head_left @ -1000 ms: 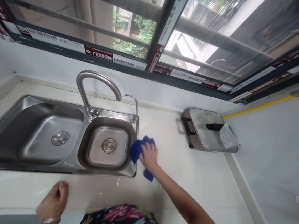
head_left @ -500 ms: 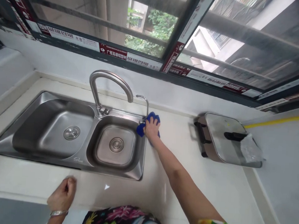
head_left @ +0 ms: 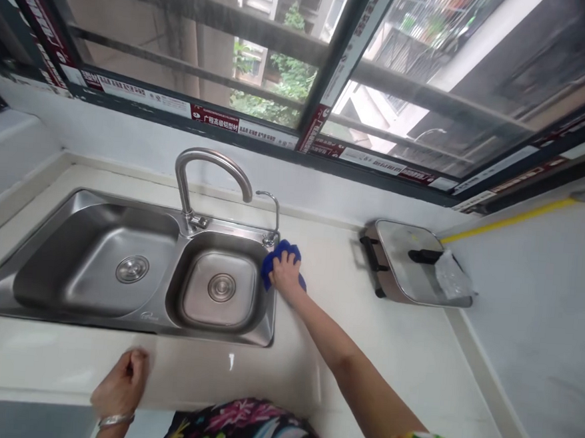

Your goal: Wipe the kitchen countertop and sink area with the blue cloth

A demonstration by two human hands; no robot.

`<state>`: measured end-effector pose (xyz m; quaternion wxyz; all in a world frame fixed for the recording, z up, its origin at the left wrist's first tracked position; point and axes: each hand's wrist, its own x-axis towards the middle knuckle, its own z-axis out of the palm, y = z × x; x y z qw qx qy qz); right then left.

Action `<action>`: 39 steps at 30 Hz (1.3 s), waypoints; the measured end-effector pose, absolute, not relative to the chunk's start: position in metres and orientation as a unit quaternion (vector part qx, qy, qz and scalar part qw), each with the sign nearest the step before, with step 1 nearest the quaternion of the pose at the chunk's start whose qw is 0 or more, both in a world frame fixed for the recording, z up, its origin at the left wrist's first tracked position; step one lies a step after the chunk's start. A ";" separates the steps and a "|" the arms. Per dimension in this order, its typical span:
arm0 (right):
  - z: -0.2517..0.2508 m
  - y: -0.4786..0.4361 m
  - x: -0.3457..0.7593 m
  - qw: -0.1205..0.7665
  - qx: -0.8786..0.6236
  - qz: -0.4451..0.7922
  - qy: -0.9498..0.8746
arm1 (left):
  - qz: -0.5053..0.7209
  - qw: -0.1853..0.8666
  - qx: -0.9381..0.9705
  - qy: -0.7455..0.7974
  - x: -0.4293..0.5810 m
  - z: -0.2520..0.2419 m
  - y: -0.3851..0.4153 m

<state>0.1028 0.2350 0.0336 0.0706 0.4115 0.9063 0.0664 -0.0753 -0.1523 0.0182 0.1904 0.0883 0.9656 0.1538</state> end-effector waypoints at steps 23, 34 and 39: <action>0.003 0.118 0.264 -0.075 0.400 -0.040 0.913 | 0.148 0.170 0.114 0.968 -0.076 0.009 -0.151; 0.005 0.292 0.149 -0.072 0.457 -0.042 0.885 | 0.152 0.143 0.117 0.971 -0.076 0.001 -0.157; 0.008 0.340 0.098 -0.018 0.415 -0.040 0.909 | 0.146 0.142 0.097 0.974 -0.076 0.005 -0.155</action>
